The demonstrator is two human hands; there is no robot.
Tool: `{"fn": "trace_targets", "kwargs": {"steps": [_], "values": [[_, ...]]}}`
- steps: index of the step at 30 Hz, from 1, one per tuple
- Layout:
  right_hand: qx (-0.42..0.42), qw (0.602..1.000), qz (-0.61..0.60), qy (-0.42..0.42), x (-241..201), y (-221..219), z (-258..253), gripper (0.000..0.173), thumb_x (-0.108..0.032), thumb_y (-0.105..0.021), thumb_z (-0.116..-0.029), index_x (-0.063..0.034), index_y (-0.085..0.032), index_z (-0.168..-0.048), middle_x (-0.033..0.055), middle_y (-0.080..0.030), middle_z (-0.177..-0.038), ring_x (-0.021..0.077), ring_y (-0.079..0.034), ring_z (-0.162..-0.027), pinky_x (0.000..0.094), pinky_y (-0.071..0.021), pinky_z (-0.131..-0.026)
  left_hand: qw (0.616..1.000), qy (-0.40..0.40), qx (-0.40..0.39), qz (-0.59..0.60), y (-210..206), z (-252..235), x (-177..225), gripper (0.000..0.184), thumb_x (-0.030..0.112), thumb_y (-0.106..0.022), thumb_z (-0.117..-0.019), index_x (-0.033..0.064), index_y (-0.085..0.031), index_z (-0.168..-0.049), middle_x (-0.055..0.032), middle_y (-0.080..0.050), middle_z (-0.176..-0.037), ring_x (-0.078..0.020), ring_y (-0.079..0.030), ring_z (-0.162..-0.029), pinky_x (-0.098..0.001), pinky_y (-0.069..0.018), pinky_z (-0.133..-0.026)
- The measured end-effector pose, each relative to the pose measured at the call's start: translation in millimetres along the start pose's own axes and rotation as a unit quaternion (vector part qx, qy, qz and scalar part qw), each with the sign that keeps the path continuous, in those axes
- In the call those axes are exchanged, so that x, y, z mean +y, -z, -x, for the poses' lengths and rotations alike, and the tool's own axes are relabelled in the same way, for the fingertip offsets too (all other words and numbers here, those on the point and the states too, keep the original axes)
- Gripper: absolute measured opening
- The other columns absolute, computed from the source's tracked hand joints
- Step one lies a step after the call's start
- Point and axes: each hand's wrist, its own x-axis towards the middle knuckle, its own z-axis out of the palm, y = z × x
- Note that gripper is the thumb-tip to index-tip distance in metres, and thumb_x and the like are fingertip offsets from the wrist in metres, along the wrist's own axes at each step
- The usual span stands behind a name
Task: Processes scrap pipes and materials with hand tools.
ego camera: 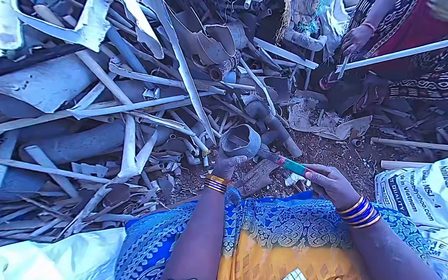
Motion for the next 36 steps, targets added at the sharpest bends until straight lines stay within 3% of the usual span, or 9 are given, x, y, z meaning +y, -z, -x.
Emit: {"fn": "trace_targets", "kwargs": {"steps": [5, 11, 13, 16, 18, 22, 25, 27, 36], "values": [[-0.049, 0.998, -0.038, -0.003, -4, 24, 1, 0.026, -0.016, -0.057, -0.0956, -0.0117, -0.073, -0.116, -0.0138, -0.065, -0.067, -0.006, -0.044, -0.042, 0.0118, -0.0403, -0.04, 0.997, -0.016, -0.07, 0.042, 3, 8, 11, 0.077, 0.02, -0.095, -0.0511, 0.0162, -0.058, -0.119, 0.0103, -0.073, -0.099, -0.0028, -0.07, -0.093, -0.0249, -0.0592, -0.086], [-0.031, 0.999, 0.007, 0.028, -4, 30, 3, 0.03, -0.013, -0.057, -0.0963, -0.0037, -0.068, -0.123, -0.0125, -0.066, -0.074, -0.0066, -0.044, -0.045, 0.0115, -0.0397, -0.042, 0.999, 0.003, -0.047, -0.018, -4, 6, 6, 0.096, 0.023, -0.093, -0.0488, 0.0125, -0.044, -0.131, 0.0122, -0.069, -0.104, -0.0007, -0.068, -0.096, -0.0225, -0.0583, -0.087], [-0.018, 0.998, 0.046, 0.038, -2, 29, 1, 0.032, -0.015, -0.059, -0.0951, -0.0037, -0.068, -0.124, -0.0126, -0.066, -0.076, -0.0067, -0.045, -0.047, 0.0113, -0.0401, -0.044, 0.999, 0.009, -0.031, -0.026, -5, 4, 6, 0.101, 0.019, -0.09, -0.0515, 0.0096, -0.04, -0.139, 0.0077, -0.068, -0.109, -0.0025, -0.068, -0.099, -0.0234, -0.0577, -0.089], [-0.014, 0.993, 0.11, 0.027, 5, 17, -7, 0.034, -0.02, -0.057, -0.0971, -0.0033, -0.065, -0.126, -0.0135, -0.06, -0.072, -0.0073, -0.043, -0.047, 0.0105, -0.0381, -0.044, 0.997, 0.034, 0.046, -0.059, -5, 1, 5, 0.098, 0.003, -0.08, -0.0635, 0.0026, -0.031, -0.148, -0.0079, -0.061, -0.121, -0.0101, -0.065, -0.104, -0.0279, -0.0562, -0.089], [0.011, 0.993, 0.117, -0.029, 2, 13, -10, 0.027, -0.015, -0.053, -0.1026, -0.0011, -0.064, -0.123, -0.0102, -0.055, -0.066, -0.0045, -0.042, -0.045, 0.0123, -0.0372, -0.043, 0.98, 0.047, 0.123, -0.146, -7, -3, 6, 0.102, -0.004, -0.081, -0.0691, 0.0028, -0.027, -0.154, -0.0188, -0.055, -0.136, -0.019, -0.061, -0.117, -0.0337, -0.0532, -0.098], [0.236, 0.97, 0.04, -0.053, 9, -6, -21, 0.029, -0.015, -0.044, -0.1105, 0.0058, -0.059, -0.123, -0.0045, -0.047, -0.061, 0.0024, -0.044, -0.046, 0.0185, -0.042, -0.047, 0.876, 0.054, 0.174, -0.447, -13, -8, 7, 0.119, 0.015, -0.097, -0.0632, -0.0028, -0.024, -0.156, -0.0311, -0.049, -0.145, -0.0393, -0.051, -0.136, -0.0499, -0.0398, -0.114], [0.173, 0.983, -0.03, -0.057, 16, -31, -21, 0.031, -0.016, -0.038, -0.1111, 0.005, -0.052, -0.13, -0.0052, -0.044, -0.062, 0.0023, -0.043, -0.047, 0.018, -0.0405, -0.047, 0.846, 0.048, 0.146, -0.511, -24, -4, 2, 0.117, 0.025, -0.097, -0.0648, -0.0058, -0.028, -0.154, -0.0333, -0.052, -0.141, -0.0444, -0.054, -0.131, -0.0551, -0.0408, -0.112], [0.103, 0.985, -0.088, -0.11, 16, -41, -19, 0.025, -0.014, -0.038, -0.1115, 0.0009, -0.055, -0.119, -0.0064, -0.043, -0.059, 0.0019, -0.042, -0.045, 0.0168, -0.0414, -0.046, 0.841, 0.068, 0.141, -0.519, -28, -3, -2, 0.116, 0.027, -0.097, -0.0649, -0.0045, -0.03, -0.154, -0.0313, -0.055, -0.139, -0.0431, -0.057, -0.128, -0.0544, -0.0429, -0.11], [0.151, 0.979, -0.093, -0.102, 14, -45, -21, 0.028, -0.015, -0.039, -0.112, 0.0042, -0.056, -0.123, -0.0057, -0.044, -0.057, 0.0018, -0.041, -0.043, 0.0165, -0.0381, -0.043, 0.854, 0.081, 0.136, -0.495, -24, -4, -4, 0.119, 0.025, -0.098, -0.0647, -0.003, -0.026, -0.156, -0.0302, -0.053, -0.142, -0.0398, -0.056, -0.131, -0.0515, -0.0425, -0.111]]}}
